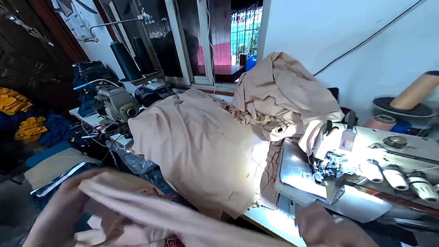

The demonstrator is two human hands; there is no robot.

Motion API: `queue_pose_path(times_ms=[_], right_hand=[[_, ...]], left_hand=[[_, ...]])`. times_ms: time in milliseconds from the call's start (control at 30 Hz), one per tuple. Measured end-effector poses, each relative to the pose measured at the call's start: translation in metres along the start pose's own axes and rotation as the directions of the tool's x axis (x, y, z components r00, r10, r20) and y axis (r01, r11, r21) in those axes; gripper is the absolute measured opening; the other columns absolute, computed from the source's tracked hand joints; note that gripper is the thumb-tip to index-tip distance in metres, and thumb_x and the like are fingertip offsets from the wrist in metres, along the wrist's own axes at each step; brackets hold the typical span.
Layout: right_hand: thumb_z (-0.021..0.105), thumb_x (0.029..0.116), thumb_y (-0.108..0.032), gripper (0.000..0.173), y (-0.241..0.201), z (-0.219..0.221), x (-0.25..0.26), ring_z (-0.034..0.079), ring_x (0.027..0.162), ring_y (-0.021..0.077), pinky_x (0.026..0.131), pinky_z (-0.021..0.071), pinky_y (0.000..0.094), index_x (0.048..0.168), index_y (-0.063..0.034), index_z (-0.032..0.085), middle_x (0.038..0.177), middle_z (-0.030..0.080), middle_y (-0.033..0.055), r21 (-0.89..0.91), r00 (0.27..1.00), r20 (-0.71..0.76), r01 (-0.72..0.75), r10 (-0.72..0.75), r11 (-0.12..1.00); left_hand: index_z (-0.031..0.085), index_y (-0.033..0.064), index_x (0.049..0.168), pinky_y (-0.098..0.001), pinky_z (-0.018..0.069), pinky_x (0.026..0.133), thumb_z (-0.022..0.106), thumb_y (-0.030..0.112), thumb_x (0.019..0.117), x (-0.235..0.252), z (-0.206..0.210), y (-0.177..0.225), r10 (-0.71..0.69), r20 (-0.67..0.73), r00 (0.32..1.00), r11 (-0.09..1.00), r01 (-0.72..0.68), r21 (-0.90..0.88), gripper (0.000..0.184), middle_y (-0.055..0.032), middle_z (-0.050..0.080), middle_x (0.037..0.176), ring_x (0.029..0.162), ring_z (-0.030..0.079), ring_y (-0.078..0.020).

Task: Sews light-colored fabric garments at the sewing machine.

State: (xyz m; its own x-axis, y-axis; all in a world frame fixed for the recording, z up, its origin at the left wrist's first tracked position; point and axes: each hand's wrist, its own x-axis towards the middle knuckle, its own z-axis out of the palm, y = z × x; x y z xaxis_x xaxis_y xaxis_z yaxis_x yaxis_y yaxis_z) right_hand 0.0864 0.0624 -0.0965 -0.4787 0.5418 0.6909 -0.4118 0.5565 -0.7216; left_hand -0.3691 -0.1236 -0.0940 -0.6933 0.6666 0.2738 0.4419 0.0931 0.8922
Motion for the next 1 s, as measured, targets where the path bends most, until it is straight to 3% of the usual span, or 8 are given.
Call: queue_pose_path(times_ms=[133, 200, 267, 467, 600, 667, 733, 1000], right_hand=[[0.062, 0.0958, -0.015, 0.004, 0.079, 0.008, 0.044, 0.059, 0.066, -0.0011, 0.061, 0.0524, 0.0175, 0.092, -0.0154, 0.061, 0.075, 0.061, -0.0098, -0.183, 0.936, -0.336, -0.176, 0.106, 0.967], [0.062, 0.0943, -0.013, 0.011, 0.125, 0.014, 0.062, 0.052, 0.058, 0.0057, 0.056, 0.0465, 0.0233, 0.087, -0.0089, 0.056, 0.067, 0.053, -0.0033, -0.203, 0.882, -0.417, -0.327, 0.221, 0.923], [0.060, 0.0966, -0.015, 0.015, 0.158, 0.018, 0.075, 0.055, 0.060, 0.0094, 0.060, 0.0484, 0.0293, 0.085, -0.0058, 0.057, 0.066, 0.054, 0.0000, -0.190, 0.843, -0.451, -0.411, 0.293, 0.892], [0.053, 0.1010, -0.014, 0.018, 0.190, 0.032, 0.072, 0.053, 0.063, 0.0023, 0.060, 0.0469, 0.0210, 0.090, -0.0032, 0.063, 0.071, 0.055, -0.0031, -0.155, 0.848, -0.440, -0.395, 0.294, 0.906], [0.063, 0.0985, -0.018, 0.028, 0.186, 0.043, 0.046, 0.068, 0.073, 0.0090, 0.070, 0.0586, 0.0293, 0.117, 0.0034, 0.064, 0.085, 0.071, 0.0046, -0.172, 0.850, -0.291, -0.499, 0.440, 0.849], [0.065, 0.0972, -0.024, 0.026, 0.188, 0.048, 0.037, 0.066, 0.074, 0.0122, 0.070, 0.0559, 0.0314, 0.101, 0.0021, 0.070, 0.081, 0.068, 0.0058, -0.339, 0.876, -0.297, -0.469, 0.381, 0.816], [0.067, 0.0940, -0.026, 0.029, 0.196, 0.048, 0.037, 0.059, 0.072, 0.0190, 0.066, 0.0505, 0.0360, 0.078, -0.0016, 0.066, 0.077, 0.058, 0.0076, -0.486, 0.884, -0.370, -0.447, 0.287, 0.751], [0.066, 0.0924, -0.012, 0.017, 0.215, 0.045, 0.039, 0.063, 0.088, 0.0307, 0.078, 0.0533, 0.0427, 0.081, 0.0010, 0.069, 0.091, 0.062, 0.0175, -0.484, 0.791, -0.560, -0.553, 0.246, 0.678]], left_hand=[[0.057, -0.0025, 0.129, -0.0396, 0.0549, 0.087, 0.053, 0.012, 0.0991, 0.115, 0.063, 0.055, 0.200, -0.221, 0.955, 0.979, -0.185, 0.088, 0.034, -0.0130, 0.065, 0.113, 0.096, 0.064, -0.0154], [0.033, -0.0075, 0.152, -0.0624, 0.0430, 0.107, 0.061, 0.006, 0.0968, 0.144, 0.107, 0.079, 0.287, -0.123, 0.950, 0.937, -0.252, 0.240, 0.063, -0.0331, 0.048, 0.143, 0.128, 0.053, -0.0443], [0.039, -0.0053, 0.150, -0.0658, 0.0398, 0.109, 0.063, 0.004, 0.0974, 0.131, 0.171, 0.104, 0.378, 0.111, 0.919, 0.857, -0.393, 0.334, 0.059, -0.0323, 0.046, 0.147, 0.132, 0.050, -0.0494], [0.062, 0.0009, 0.133, -0.0508, 0.0391, 0.115, 0.051, 0.007, 0.1027, 0.087, 0.322, 0.058, 0.458, 0.786, 0.414, 0.785, -0.604, -0.139, 0.033, -0.0161, 0.067, 0.127, 0.125, 0.061, -0.0275], [0.066, -0.0013, 0.100, -0.0311, 0.0514, 0.075, 0.058, 0.022, 0.1040, 0.096, 0.327, 0.059, 0.492, 0.709, 0.506, 0.846, -0.472, -0.250, 0.025, -0.0081, 0.064, 0.084, 0.076, 0.060, -0.0123], [0.068, 0.0013, 0.096, -0.0273, 0.0487, 0.066, 0.059, 0.018, 0.1030, 0.109, 0.332, 0.060, 0.535, 0.637, 0.554, 0.831, -0.479, -0.282, 0.020, -0.0035, 0.062, 0.077, 0.068, 0.056, -0.0088], [0.069, 0.0030, 0.096, -0.0302, 0.0506, 0.068, 0.061, 0.017, 0.1028, 0.122, 0.346, 0.055, 0.492, 0.633, 0.598, 0.850, -0.489, -0.198, 0.018, -0.0047, 0.064, 0.083, 0.071, 0.059, -0.0117], [0.074, 0.0003, 0.099, -0.0334, 0.0524, 0.080, 0.070, 0.008, 0.0955, 0.143, 0.410, 0.026, 0.149, 0.756, 0.637, 0.970, -0.241, 0.012, 0.009, -0.0090, 0.069, 0.090, 0.081, 0.062, -0.0143]])
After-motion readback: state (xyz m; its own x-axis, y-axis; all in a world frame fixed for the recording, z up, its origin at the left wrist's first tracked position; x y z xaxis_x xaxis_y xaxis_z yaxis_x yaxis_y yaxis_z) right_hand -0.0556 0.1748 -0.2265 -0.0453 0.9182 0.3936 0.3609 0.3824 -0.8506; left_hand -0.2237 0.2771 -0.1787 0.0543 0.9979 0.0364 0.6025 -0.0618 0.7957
